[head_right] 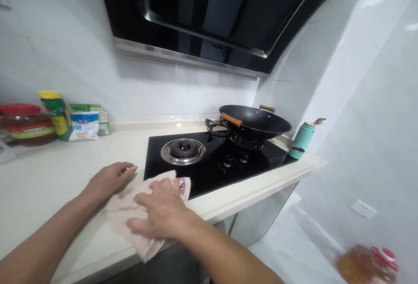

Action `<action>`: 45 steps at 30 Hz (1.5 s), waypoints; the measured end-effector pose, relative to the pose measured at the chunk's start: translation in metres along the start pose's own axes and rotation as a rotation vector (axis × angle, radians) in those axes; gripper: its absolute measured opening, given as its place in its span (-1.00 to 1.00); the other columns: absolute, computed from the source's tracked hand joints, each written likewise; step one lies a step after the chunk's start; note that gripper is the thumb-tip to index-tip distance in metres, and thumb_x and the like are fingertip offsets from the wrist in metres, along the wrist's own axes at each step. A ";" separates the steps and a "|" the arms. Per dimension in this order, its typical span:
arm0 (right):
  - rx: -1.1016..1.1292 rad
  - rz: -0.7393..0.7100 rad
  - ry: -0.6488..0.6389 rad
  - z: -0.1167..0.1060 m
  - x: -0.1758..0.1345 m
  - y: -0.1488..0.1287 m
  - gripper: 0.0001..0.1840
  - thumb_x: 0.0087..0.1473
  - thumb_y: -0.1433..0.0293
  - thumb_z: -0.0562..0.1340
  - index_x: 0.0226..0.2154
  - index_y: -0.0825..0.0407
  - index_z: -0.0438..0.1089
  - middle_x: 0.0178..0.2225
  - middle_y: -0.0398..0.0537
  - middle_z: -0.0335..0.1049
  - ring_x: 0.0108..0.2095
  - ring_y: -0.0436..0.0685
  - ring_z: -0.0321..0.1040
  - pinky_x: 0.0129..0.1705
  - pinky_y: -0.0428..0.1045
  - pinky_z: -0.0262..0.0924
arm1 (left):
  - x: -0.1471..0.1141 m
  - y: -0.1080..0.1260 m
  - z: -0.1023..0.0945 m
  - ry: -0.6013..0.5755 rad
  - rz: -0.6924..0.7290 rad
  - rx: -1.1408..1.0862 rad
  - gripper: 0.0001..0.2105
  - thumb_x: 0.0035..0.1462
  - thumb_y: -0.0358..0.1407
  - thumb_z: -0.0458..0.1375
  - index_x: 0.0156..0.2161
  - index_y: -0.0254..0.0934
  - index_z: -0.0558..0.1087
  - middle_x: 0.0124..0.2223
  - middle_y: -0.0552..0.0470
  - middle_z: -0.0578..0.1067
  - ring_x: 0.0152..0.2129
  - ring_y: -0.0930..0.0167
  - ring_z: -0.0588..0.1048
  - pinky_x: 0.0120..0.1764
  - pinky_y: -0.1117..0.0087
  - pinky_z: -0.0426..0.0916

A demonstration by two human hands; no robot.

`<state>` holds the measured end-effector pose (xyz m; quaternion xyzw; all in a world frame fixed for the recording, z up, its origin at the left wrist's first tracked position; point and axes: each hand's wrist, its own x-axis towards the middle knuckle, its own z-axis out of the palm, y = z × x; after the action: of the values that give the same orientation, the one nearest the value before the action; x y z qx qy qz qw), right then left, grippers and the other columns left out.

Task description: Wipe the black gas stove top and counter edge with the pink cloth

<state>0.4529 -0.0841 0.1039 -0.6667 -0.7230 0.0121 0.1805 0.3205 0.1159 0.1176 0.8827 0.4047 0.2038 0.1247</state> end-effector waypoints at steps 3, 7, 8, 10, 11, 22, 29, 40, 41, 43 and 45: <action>0.030 -0.114 -0.004 0.003 0.000 -0.007 -0.46 0.15 -0.08 0.21 0.09 -0.20 0.38 0.13 0.03 0.27 0.15 0.36 0.08 0.20 0.35 -0.05 | 0.000 -0.001 -0.004 -0.003 -0.006 -0.001 -0.52 0.19 0.04 -0.05 -0.10 -0.18 0.59 -0.06 -0.11 0.64 -0.13 0.13 0.57 -0.10 0.22 0.40; 0.093 -0.060 0.032 -0.012 -0.015 0.023 -0.50 0.16 -0.01 0.25 0.07 -0.14 0.39 0.07 -0.04 0.35 0.14 0.26 0.13 0.21 0.23 0.00 | -0.001 -0.002 -0.006 -0.026 -0.004 -0.021 -0.53 0.16 0.04 -0.02 -0.11 -0.19 0.60 -0.10 -0.12 0.65 -0.17 0.11 0.57 -0.13 0.20 0.40; 0.092 -0.012 0.052 -0.018 -0.023 0.035 -0.52 0.17 0.03 0.25 0.07 -0.12 0.39 0.07 -0.03 0.36 0.13 0.25 0.14 0.21 0.22 0.00 | -0.001 -0.002 -0.006 -0.031 0.000 -0.020 -0.53 0.15 0.04 -0.01 -0.11 -0.19 0.60 -0.11 -0.12 0.66 -0.17 0.11 0.58 -0.14 0.20 0.40; 0.067 0.102 0.094 -0.028 -0.043 0.065 -0.56 0.18 0.10 0.24 0.06 -0.09 0.39 0.09 -0.02 0.35 0.12 0.24 0.16 0.19 0.21 0.02 | -0.002 -0.001 -0.006 -0.048 0.005 -0.012 -0.52 0.14 0.05 -0.02 -0.09 -0.19 0.60 -0.11 -0.12 0.65 -0.16 0.10 0.58 -0.14 0.20 0.40; 0.045 0.157 0.122 -0.033 -0.056 0.081 -0.59 0.19 0.13 0.24 0.04 -0.08 0.40 0.09 -0.01 0.36 0.10 0.24 0.18 0.18 0.20 0.04 | -0.003 0.000 -0.006 -0.058 0.008 -0.010 -0.52 0.14 0.04 -0.02 -0.08 -0.19 0.59 -0.09 -0.13 0.65 -0.15 0.10 0.57 -0.14 0.19 0.40; -0.356 0.795 0.241 -0.077 -0.145 0.245 -0.60 0.34 0.17 0.00 0.02 -0.03 0.40 0.05 0.08 0.40 0.05 0.26 0.28 0.05 0.14 0.14 | -0.006 0.006 -0.004 -0.092 0.024 0.010 -0.52 0.16 0.03 -0.03 -0.08 -0.21 0.58 -0.06 -0.16 0.63 -0.11 0.10 0.55 -0.11 0.17 0.41; -0.555 0.927 0.196 -0.074 -0.124 0.212 -0.64 0.37 0.17 -0.02 -0.07 0.01 0.36 -0.06 0.14 0.36 -0.04 0.31 0.28 -0.09 0.13 0.14 | -0.001 -0.002 0.004 -0.084 0.053 0.017 -0.53 0.17 0.02 -0.04 -0.08 -0.20 0.58 -0.06 -0.12 0.61 -0.10 0.14 0.54 -0.10 0.20 0.39; -0.395 0.285 0.068 -0.044 -0.072 0.114 -0.73 0.34 0.18 0.04 -0.12 -0.03 0.34 -0.08 0.03 0.33 -0.11 0.23 0.22 -0.07 0.10 0.09 | -0.002 -0.010 0.014 -0.061 0.098 0.004 -0.56 0.20 0.02 -0.02 -0.11 -0.19 0.58 -0.09 -0.10 0.59 -0.09 0.18 0.52 -0.07 0.21 0.38; -0.383 0.271 0.044 -0.044 -0.061 0.116 -0.72 0.34 0.19 0.03 -0.11 -0.02 0.33 -0.07 0.03 0.33 -0.10 0.23 0.22 -0.07 0.10 0.10 | -0.002 -0.010 0.014 -0.058 0.102 0.000 -0.56 0.19 0.02 -0.02 -0.11 -0.19 0.58 -0.09 -0.10 0.59 -0.10 0.18 0.53 -0.07 0.21 0.38; -0.372 0.291 -0.008 -0.047 -0.038 0.127 -0.70 0.36 0.21 -0.02 -0.06 -0.01 0.32 -0.04 0.05 0.32 -0.07 0.24 0.23 -0.04 0.11 0.11 | -0.003 -0.011 0.014 -0.049 0.118 -0.005 -0.56 0.19 0.03 -0.01 -0.12 -0.19 0.58 -0.11 -0.10 0.60 -0.11 0.18 0.53 -0.07 0.21 0.39; -0.366 0.363 -0.064 -0.050 -0.014 0.144 -0.65 0.38 0.21 -0.06 0.00 0.00 0.29 0.03 0.10 0.30 0.00 0.28 0.24 0.00 0.15 0.13 | -0.004 -0.010 0.013 -0.041 0.132 -0.010 -0.57 0.19 0.02 0.00 -0.13 -0.20 0.59 -0.13 -0.10 0.60 -0.12 0.19 0.54 -0.08 0.22 0.40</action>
<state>0.6055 -0.0931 0.1100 -0.8063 -0.5871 -0.0655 0.0290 0.3170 0.1185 0.1008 0.9108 0.3419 0.1955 0.1236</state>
